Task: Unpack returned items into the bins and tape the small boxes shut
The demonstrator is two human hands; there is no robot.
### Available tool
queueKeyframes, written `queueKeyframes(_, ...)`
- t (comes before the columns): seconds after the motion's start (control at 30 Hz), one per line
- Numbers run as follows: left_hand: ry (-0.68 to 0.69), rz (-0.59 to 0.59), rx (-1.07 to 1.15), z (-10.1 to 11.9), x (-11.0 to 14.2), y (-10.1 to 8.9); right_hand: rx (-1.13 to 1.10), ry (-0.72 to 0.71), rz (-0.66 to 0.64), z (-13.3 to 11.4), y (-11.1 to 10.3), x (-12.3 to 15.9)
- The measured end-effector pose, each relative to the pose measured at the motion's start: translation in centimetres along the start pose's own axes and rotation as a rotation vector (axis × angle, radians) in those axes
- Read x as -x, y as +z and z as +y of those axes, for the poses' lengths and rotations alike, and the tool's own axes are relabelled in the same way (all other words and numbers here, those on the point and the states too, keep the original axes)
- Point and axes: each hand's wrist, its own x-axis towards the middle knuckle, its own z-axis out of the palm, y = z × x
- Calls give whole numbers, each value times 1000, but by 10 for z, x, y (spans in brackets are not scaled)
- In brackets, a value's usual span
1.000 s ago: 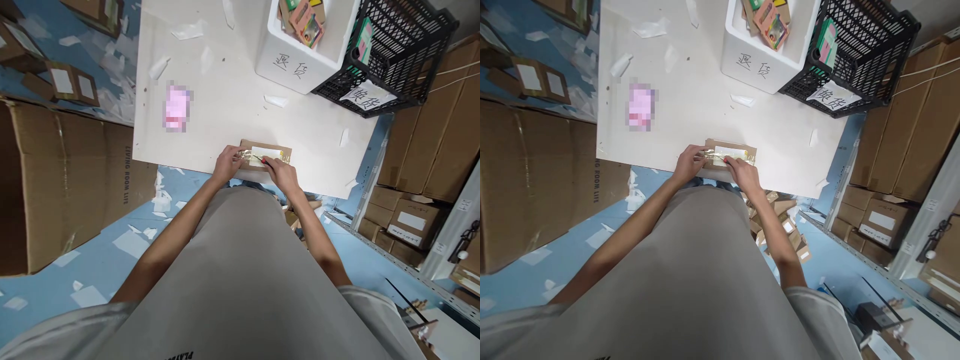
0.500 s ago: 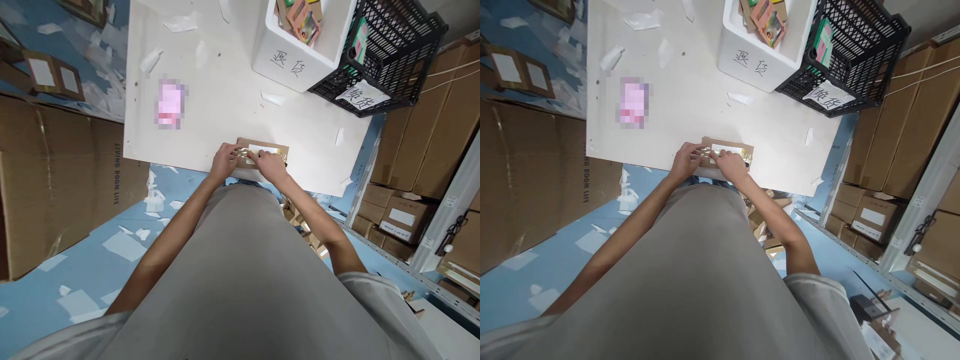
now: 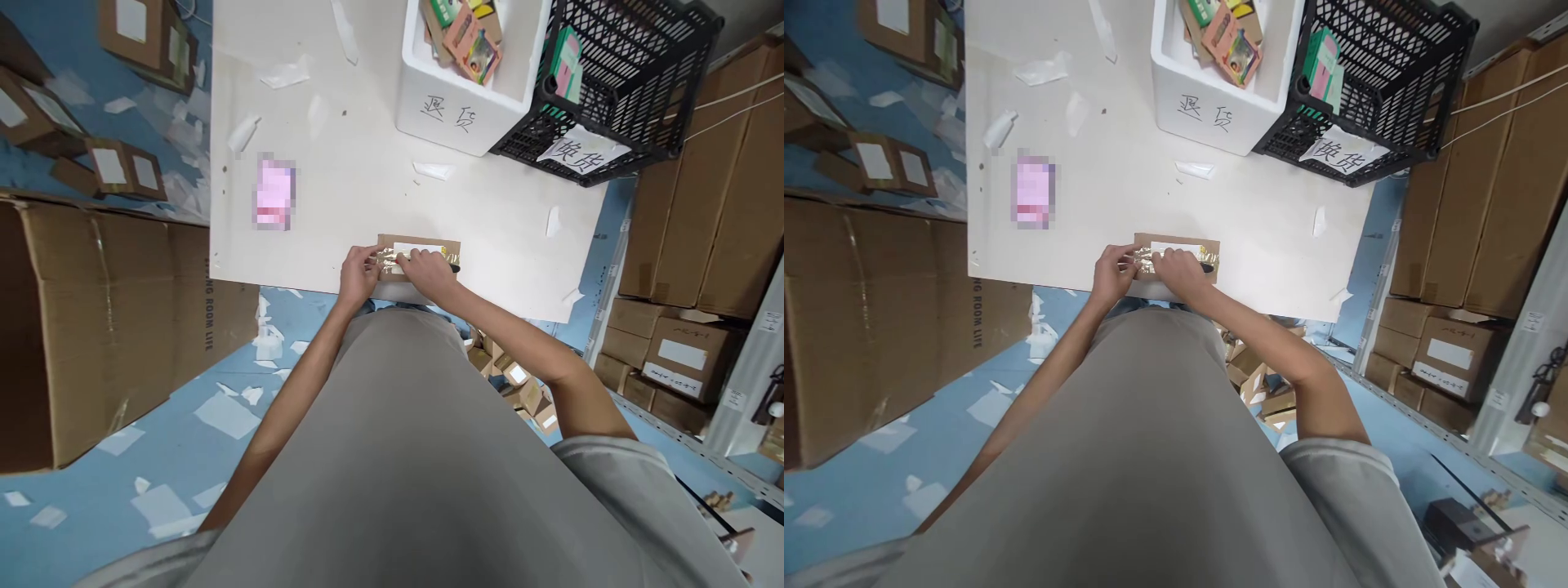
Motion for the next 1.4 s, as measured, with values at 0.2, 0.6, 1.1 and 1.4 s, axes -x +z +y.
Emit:
queueKeyframes(0.2, -32, 22, -15, 2, 2, 2, 22, 104, -73, 41, 10, 28)
queueKeyframes(0.6, -83, 58, 38, -6, -4, 7, -2, -55, 33, 47, 14, 42)
queueKeyframes(1.1, -79, 14, 40, -9, -5, 8, 6, -58, 30, 3, 3, 1)
queueKeyframes(1.4, -108, 73, 34, 1, -2, 9, -46, -44, 18, -10, -9, -10)
